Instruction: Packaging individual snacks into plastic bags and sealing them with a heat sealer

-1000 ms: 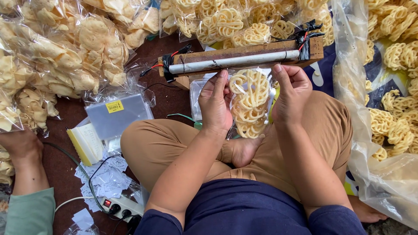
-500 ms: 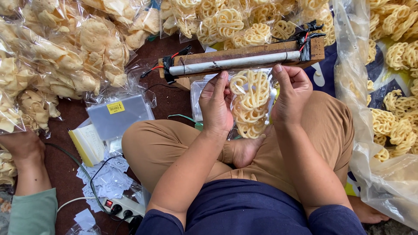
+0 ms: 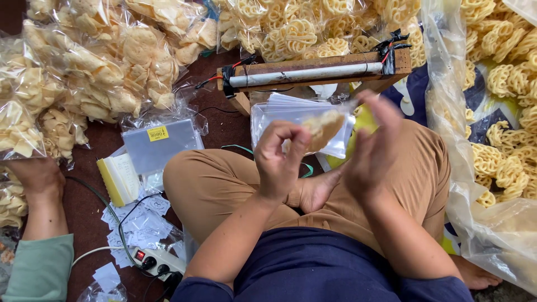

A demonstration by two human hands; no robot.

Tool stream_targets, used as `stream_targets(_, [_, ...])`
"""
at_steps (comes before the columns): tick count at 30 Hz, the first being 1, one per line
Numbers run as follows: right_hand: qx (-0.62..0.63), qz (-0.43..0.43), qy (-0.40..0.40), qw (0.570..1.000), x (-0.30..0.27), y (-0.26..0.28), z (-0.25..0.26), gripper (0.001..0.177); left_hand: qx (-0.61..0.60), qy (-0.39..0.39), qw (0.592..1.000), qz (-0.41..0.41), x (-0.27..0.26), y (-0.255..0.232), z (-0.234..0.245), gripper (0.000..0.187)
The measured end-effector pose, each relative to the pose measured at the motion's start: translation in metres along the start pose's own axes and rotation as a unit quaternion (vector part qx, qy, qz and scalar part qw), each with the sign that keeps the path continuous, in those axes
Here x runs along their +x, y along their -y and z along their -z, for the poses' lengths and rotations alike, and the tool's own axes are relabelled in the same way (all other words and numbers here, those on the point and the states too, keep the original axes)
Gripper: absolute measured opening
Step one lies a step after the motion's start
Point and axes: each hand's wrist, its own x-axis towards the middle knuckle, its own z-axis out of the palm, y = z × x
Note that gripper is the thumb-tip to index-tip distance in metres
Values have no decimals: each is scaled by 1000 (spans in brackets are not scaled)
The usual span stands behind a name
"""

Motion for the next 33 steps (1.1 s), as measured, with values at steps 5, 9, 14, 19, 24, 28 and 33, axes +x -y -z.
stream_targets(5, [-120, 200, 173, 957, -39, 1, 14, 33, 34, 59, 998, -13, -25, -13, 30, 8])
stream_targets(9, [-94, 15, 244, 965, -39, -12, 37, 40, -50, -73, 990, 111, -46, 8, 71, 7])
stream_targets(14, [175, -243, 465, 833, -23, 39, 32, 84, -216, -217, 909, 282, -65, -1, 57, 23])
stream_targets(19, [281, -234, 446, 817, 11, 1, 42, 79, -205, -228, 914, 266, -53, 11, 59, 43])
stream_targets(24, [183, -312, 361, 859, -7, -39, 7, 12, 83, 48, 989, 112, -25, 72, 59, 22])
stream_targets(28, [-112, -256, 481, 831, -82, -115, -21, 13, 395, 213, 891, -68, -27, 171, 78, 33])
stream_targets(33, [-325, -15, 578, 748, -125, -149, -28, 49, 545, 281, 774, -158, -47, 241, 89, 12])
